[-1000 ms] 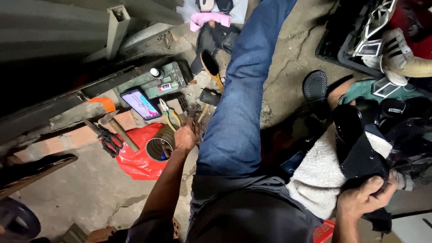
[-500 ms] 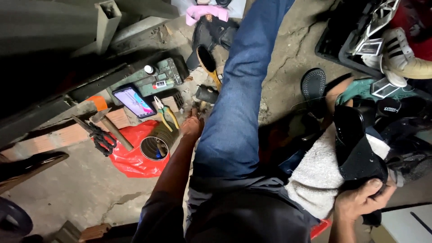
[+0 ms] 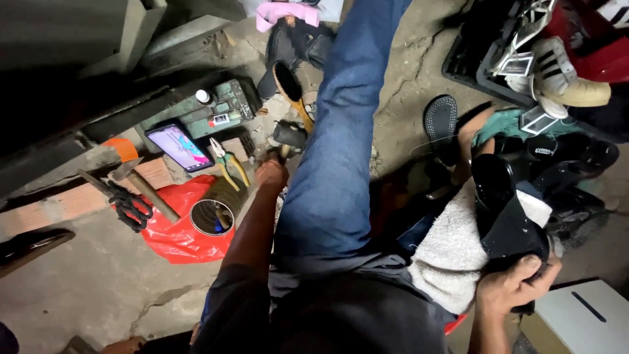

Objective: The person is cleaning a white shoe with a brush and then uses a hammer to work on the sole of a black shoe.

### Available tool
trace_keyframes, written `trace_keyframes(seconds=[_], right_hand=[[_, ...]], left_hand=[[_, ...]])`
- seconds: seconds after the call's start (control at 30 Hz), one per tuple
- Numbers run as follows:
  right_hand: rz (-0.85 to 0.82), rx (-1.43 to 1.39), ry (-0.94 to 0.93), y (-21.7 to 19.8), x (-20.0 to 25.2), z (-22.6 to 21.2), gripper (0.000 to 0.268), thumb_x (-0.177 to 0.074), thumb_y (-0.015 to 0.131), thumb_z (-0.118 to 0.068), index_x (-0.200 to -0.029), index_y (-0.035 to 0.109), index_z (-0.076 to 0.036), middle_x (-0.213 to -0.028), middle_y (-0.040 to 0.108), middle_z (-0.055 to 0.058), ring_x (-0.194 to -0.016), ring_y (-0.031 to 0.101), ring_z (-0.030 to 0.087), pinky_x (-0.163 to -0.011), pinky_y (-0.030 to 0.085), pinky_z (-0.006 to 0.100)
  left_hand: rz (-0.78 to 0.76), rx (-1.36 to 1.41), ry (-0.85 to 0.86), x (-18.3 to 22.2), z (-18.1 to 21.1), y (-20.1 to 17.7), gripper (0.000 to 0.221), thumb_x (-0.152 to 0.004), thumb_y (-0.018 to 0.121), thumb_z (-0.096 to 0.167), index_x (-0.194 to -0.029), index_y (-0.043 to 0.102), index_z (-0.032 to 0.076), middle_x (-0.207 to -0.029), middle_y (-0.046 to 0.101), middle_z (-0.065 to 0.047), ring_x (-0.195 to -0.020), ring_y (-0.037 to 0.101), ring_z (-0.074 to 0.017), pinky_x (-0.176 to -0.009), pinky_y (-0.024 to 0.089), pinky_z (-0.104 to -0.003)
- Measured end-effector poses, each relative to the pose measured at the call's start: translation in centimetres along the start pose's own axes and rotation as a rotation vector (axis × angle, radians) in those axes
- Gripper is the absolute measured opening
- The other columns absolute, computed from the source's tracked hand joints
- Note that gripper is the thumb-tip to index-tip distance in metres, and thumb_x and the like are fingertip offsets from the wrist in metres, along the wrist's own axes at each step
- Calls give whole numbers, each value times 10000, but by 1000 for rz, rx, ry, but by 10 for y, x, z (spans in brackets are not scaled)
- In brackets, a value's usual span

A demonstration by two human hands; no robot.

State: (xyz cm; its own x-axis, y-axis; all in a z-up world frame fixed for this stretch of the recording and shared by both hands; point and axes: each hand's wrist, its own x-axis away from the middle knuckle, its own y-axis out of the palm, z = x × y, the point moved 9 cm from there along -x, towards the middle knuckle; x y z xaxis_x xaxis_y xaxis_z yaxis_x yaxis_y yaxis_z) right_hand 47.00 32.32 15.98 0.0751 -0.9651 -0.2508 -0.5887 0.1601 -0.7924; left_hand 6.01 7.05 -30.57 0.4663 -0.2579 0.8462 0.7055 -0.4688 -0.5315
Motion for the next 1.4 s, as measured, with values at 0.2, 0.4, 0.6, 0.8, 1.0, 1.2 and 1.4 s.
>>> trace_keyframes(seconds=[0.2,0.4,0.6,0.8,1.0,1.2,1.4], right_hand=[[31,-25,-118,3,-2,-27,493,-1226,443,-324,-1261,540,159,-1143,541,289,-1088,508,408,-956,400,504],[23,-94,-76,8,6,-22,509,-1213,476,-373,-1263,583,122,-1120,590,259,-1031,560,385,-875,426,464],[17,-197,-46,8,14,2,431,-1169,532,-318,-1296,565,92,-1146,588,221,-1064,554,326,-913,447,440],[-123,-214,-80,7,15,-17,401,-1121,615,-230,-1377,575,75,-1267,612,255,-1184,569,389,-1013,445,465],[-41,-281,-141,-15,20,-21,330,-1094,619,-103,-1366,614,85,-1290,665,237,-1172,628,357,-1016,482,416],[-12,-280,-231,-30,33,-7,341,-1147,633,-113,-1366,583,144,-1250,633,299,-1087,616,402,-896,500,440],[-269,-223,-151,-13,11,-47,397,-1093,642,-74,-1415,495,105,-1346,546,291,-1251,547,409,-1072,443,465]], left_hand=[[42,269,-32,19,8,-20,735,-985,403,613,-1487,369,77,-1276,681,-235,-1139,669,-405,-956,511,-521],[64,754,91,87,8,-80,767,-938,556,415,-1627,285,216,-1341,668,-192,-1182,658,-384,-968,520,-446],[169,926,161,146,-11,-113,368,-946,599,426,-1059,697,90,-975,716,-164,-928,656,-316,-838,500,-427],[232,1092,415,284,28,-198,294,-970,643,381,-1135,633,138,-656,578,-25,-518,496,-127,-485,393,-296],[270,976,822,366,83,-234,172,-960,612,238,-1118,599,172,-707,561,20,-575,487,-108,-528,399,-283],[104,710,907,426,149,-246,441,-1017,477,472,-1351,515,186,-778,640,-33,-518,570,-169,-456,479,-344],[79,522,1156,444,198,-227,492,-1044,401,447,-1433,469,154,-1292,673,-116,-1018,696,-341,-863,551,-476]])
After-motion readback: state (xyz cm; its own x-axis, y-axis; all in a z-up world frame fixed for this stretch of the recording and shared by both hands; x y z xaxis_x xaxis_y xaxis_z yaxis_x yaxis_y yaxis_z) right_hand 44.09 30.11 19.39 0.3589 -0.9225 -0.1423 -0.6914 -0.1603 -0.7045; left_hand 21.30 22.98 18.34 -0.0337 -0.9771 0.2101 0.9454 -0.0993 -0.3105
